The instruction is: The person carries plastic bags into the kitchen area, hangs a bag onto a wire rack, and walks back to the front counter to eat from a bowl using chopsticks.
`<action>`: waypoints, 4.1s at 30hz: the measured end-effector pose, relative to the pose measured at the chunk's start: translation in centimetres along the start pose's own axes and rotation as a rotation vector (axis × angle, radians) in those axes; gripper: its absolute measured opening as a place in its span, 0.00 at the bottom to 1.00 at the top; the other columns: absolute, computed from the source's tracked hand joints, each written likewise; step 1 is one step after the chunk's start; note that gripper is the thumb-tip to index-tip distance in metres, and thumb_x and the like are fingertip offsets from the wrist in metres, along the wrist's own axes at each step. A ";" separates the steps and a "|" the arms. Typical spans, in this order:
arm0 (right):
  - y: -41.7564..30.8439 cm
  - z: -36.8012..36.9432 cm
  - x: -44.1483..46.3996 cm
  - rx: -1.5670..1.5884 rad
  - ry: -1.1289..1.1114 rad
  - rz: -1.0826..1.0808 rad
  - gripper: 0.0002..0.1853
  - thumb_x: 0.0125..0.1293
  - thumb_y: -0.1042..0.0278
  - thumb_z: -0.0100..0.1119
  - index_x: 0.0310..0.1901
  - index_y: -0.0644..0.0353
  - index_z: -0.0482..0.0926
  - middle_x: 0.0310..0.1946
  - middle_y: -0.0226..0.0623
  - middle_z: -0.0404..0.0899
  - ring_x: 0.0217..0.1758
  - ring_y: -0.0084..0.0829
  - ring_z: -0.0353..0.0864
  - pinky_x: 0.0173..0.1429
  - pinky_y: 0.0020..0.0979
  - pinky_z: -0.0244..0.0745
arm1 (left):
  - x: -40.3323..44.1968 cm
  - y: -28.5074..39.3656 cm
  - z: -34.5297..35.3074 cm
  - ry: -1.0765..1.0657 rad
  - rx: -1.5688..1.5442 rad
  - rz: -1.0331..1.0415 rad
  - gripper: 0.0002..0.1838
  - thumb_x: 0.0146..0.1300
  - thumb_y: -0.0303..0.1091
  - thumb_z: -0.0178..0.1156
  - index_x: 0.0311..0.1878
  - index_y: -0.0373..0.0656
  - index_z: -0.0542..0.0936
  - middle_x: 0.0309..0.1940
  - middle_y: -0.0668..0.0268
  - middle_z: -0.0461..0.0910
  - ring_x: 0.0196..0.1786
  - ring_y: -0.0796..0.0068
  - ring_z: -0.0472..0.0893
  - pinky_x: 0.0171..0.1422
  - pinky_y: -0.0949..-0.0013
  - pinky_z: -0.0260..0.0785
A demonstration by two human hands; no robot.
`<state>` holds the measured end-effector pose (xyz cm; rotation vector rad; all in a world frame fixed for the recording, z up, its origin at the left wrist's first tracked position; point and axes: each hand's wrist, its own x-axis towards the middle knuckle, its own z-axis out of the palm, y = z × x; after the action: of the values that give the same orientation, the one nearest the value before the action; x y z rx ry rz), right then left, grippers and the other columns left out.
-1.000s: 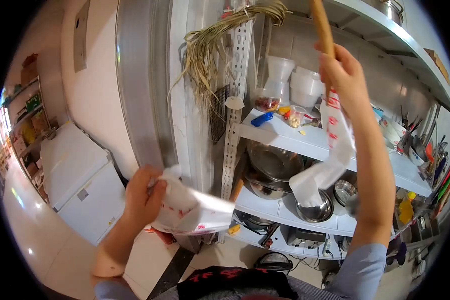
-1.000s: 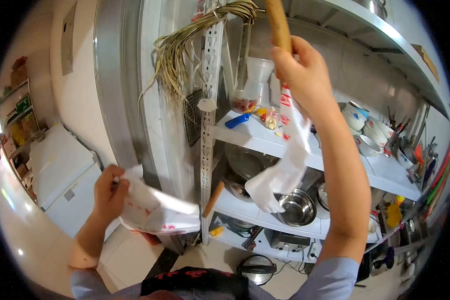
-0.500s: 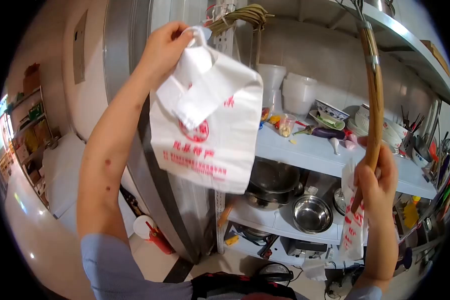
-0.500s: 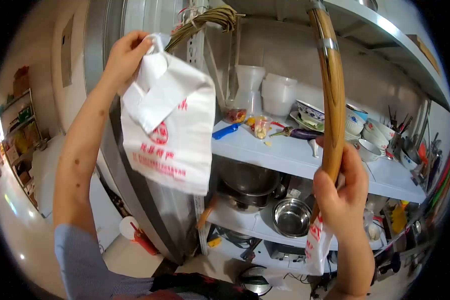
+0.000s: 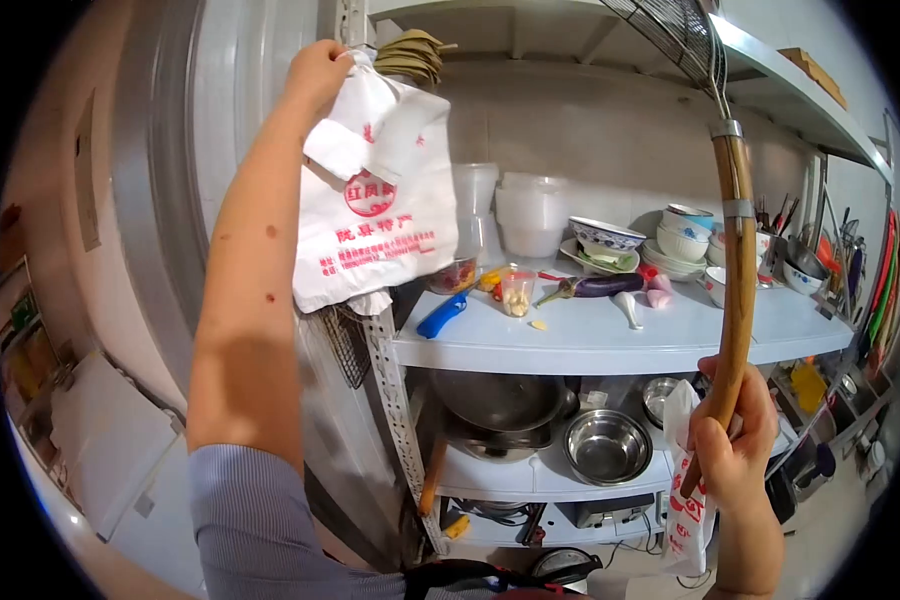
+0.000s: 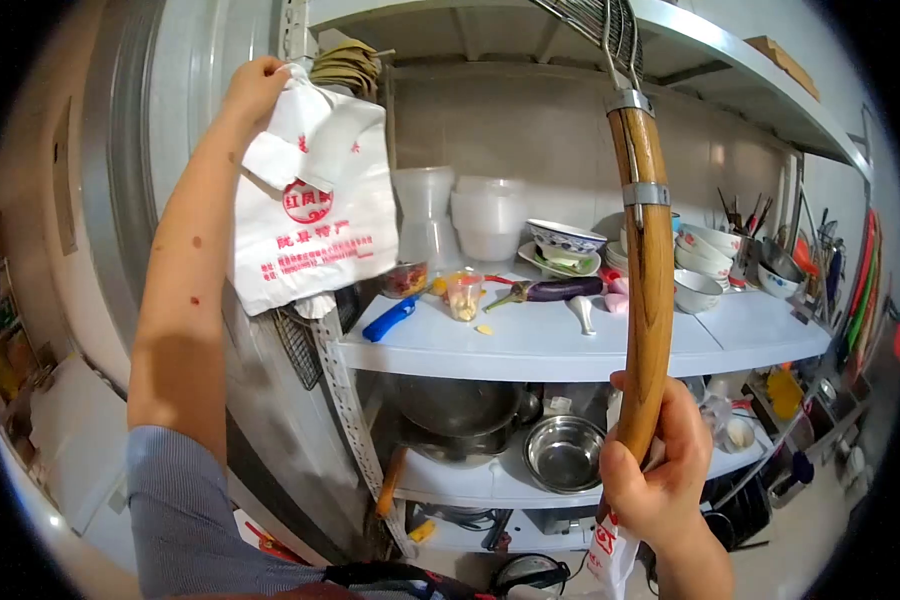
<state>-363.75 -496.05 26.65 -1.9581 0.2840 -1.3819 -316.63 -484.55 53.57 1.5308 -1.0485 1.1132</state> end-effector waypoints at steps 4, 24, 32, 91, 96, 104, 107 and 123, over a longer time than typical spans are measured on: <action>1.1 -0.2 0.4 -0.066 0.012 0.018 0.27 0.51 0.59 0.59 0.48 0.71 0.70 0.21 0.26 0.71 0.24 0.17 0.67 0.32 0.20 0.62 | 0.4 0.0 -0.4 -0.079 -0.046 -0.140 0.13 0.54 0.36 0.58 0.37 0.35 0.80 0.30 0.60 0.80 0.31 0.70 0.78 0.37 0.67 0.69; 1.3 -0.5 -0.5 -0.053 -0.047 0.095 0.28 0.51 0.60 0.62 0.49 0.72 0.70 0.28 0.30 0.71 0.29 0.18 0.67 0.35 0.20 0.63 | 2.0 -0.9 -0.2 -0.123 -0.084 -0.364 0.13 0.57 0.35 0.56 0.33 0.32 0.79 0.26 0.61 0.78 0.25 0.73 0.76 0.29 0.68 0.68; 1.8 -0.2 0.0 -0.073 -0.077 0.063 0.29 0.51 0.58 0.62 0.49 0.73 0.70 0.32 0.35 0.74 0.32 0.21 0.70 0.38 0.22 0.66 | 2.1 -2.7 0.6 -0.129 -0.421 -0.481 0.17 0.53 0.39 0.62 0.34 0.30 0.78 0.29 0.58 0.80 0.29 0.70 0.78 0.33 0.65 0.69; 20.1 -4.2 -18.8 0.844 0.792 0.570 0.17 0.70 0.54 0.44 0.48 0.58 0.74 0.22 0.30 0.70 0.25 0.24 0.69 0.28 0.25 0.67 | -62.8 22.8 10.3 -1.720 -1.902 -1.831 0.37 0.66 0.59 0.44 0.68 0.41 0.56 0.65 0.59 0.62 0.66 0.61 0.64 0.69 0.57 0.56; 17.2 -7.3 -24.1 0.413 0.983 0.377 0.18 0.70 0.55 0.43 0.45 0.62 0.74 0.23 0.33 0.71 0.29 0.23 0.68 0.36 0.21 0.63 | -62.1 26.2 10.5 -1.954 -1.958 -1.577 0.42 0.64 0.65 0.41 0.70 0.41 0.53 0.68 0.59 0.58 0.70 0.62 0.58 0.72 0.55 0.50; 10.5 -5.8 -31.1 -0.001 1.133 0.445 0.17 0.56 0.78 0.51 0.49 0.65 0.74 0.38 0.35 0.77 0.41 0.22 0.73 0.48 0.24 0.66 | -66.6 31.7 14.1 -2.269 -1.438 -1.093 0.22 0.57 0.26 0.57 0.57 0.39 0.70 0.47 0.62 0.77 0.46 0.70 0.79 0.54 0.67 0.71; 6.5 -6.1 -35.9 -0.063 1.343 0.526 0.18 0.59 0.78 0.49 0.52 0.63 0.73 0.44 0.37 0.76 0.43 0.24 0.73 0.52 0.26 0.67 | -68.5 33.5 14.9 -2.239 -1.577 -0.994 0.16 0.58 0.25 0.56 0.51 0.38 0.74 0.42 0.63 0.79 0.44 0.71 0.79 0.47 0.69 0.73; -11.3 -4.3 -57.6 -0.914 1.086 1.007 0.36 0.52 0.63 0.66 0.63 0.59 0.62 0.61 0.45 0.64 0.67 0.42 0.60 0.69 0.38 0.54 | -72.1 58.4 -8.2 -2.867 -1.820 0.528 0.14 0.59 0.29 0.59 0.48 0.35 0.76 0.42 0.66 0.79 0.42 0.77 0.77 0.48 0.72 0.68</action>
<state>-393.21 -458.09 -7.43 -0.9640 2.3249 -1.4845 -390.08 -480.10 -3.51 0.0803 1.8748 2.0948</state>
